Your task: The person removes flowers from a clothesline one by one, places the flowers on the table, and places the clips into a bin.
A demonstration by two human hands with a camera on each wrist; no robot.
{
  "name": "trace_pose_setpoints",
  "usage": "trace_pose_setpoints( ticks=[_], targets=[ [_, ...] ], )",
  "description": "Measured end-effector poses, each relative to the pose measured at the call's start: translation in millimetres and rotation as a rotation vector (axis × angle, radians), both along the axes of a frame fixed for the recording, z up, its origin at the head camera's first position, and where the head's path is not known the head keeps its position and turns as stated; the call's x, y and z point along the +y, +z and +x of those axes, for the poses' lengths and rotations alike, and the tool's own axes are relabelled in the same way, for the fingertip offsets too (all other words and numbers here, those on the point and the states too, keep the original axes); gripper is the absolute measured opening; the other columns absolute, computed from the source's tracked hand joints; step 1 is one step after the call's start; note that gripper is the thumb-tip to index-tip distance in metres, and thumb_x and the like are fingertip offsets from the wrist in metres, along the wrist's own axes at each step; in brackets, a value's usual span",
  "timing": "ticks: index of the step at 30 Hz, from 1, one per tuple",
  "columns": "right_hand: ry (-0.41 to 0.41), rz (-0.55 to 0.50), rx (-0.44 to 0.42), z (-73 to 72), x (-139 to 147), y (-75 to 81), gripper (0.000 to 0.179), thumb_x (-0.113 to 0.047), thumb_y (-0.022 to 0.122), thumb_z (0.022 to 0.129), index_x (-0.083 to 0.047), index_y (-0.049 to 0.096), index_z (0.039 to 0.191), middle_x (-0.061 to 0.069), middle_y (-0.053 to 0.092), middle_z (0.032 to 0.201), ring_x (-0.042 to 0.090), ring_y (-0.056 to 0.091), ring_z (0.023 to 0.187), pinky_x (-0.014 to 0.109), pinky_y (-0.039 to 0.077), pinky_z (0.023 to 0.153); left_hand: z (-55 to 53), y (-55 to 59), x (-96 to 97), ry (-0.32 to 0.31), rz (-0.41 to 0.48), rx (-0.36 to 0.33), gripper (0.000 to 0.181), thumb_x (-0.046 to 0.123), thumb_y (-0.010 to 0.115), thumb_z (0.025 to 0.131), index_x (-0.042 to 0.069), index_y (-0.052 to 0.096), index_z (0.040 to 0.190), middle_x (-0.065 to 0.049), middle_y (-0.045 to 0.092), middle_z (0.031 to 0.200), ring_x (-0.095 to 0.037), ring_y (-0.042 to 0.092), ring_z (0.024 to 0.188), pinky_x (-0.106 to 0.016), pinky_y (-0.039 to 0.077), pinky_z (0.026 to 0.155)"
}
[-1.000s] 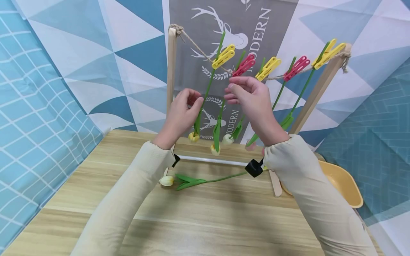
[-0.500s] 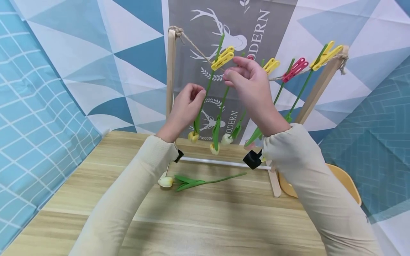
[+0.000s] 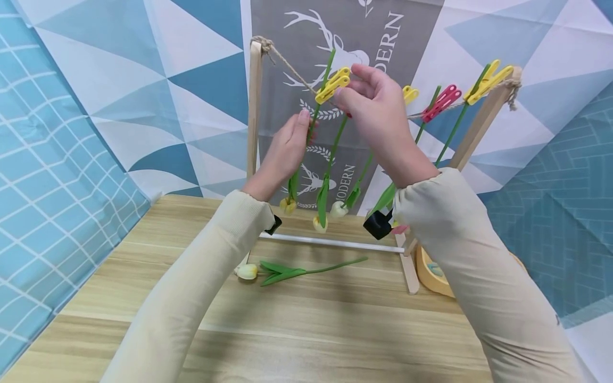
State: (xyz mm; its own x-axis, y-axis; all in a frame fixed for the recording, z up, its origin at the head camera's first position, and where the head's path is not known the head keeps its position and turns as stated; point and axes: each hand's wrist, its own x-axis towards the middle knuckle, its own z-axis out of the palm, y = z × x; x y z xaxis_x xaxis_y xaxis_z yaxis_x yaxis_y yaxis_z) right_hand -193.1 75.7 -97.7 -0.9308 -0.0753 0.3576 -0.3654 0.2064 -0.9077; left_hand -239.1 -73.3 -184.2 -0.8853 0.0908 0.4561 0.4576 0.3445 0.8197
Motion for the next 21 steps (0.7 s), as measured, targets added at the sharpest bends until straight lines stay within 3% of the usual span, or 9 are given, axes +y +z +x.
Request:
trace_pose_setpoints(
  ticks=[5,12,17,21],
  targets=[
    [0.011,-0.005,-0.025,-2.9,2,4.7,0.052,-0.016,0.055,0.092,-0.013,0.039,0.141,0.007,0.053,0.134,0.017,0.059,0.108,0.026,0.045,0.097,-1.2,3.4,5.8,-0.019,-0.002,-0.032,0.052,0.044,0.019,0.102,0.007,0.052,0.119,-0.013,0.059,0.11,-0.022,0.057,0.1,-0.031,0.045,0.09],
    [-0.001,-0.003,-0.04,-6.6,1,8.1,0.053,-0.014,0.057,0.091,-0.014,0.04,0.14,0.007,0.055,0.13,0.015,0.06,0.102,0.027,0.047,0.094,0.0,4.1,11.0,-0.028,-0.015,-0.009,0.048,0.042,0.02,0.102,0.009,0.052,0.114,-0.01,0.058,0.097,-0.019,0.055,0.087,-0.028,0.045,0.081],
    [-0.038,0.035,-0.021,-8.6,-1,8.5,0.05,-0.014,0.062,0.089,-0.013,0.047,0.136,0.002,0.055,0.112,0.013,0.056,0.104,0.022,0.048,0.092,1.4,4.5,13.6,-0.043,0.014,-0.01,0.043,0.039,0.022,0.103,0.009,0.053,0.11,-0.008,0.052,0.083,-0.022,0.051,0.075,-0.027,0.042,0.069],
    [-0.057,0.068,0.007,-8.8,-1,8.9,0.044,-0.015,0.063,0.088,-0.011,0.054,0.131,-0.002,0.053,0.101,0.01,0.054,0.098,0.02,0.048,0.088,0.9,4.8,14.7,-0.044,0.022,-0.015,0.042,0.038,0.023,0.103,0.009,0.053,0.109,-0.009,0.05,0.081,-0.02,0.049,0.07,-0.027,0.041,0.066]
  ],
)
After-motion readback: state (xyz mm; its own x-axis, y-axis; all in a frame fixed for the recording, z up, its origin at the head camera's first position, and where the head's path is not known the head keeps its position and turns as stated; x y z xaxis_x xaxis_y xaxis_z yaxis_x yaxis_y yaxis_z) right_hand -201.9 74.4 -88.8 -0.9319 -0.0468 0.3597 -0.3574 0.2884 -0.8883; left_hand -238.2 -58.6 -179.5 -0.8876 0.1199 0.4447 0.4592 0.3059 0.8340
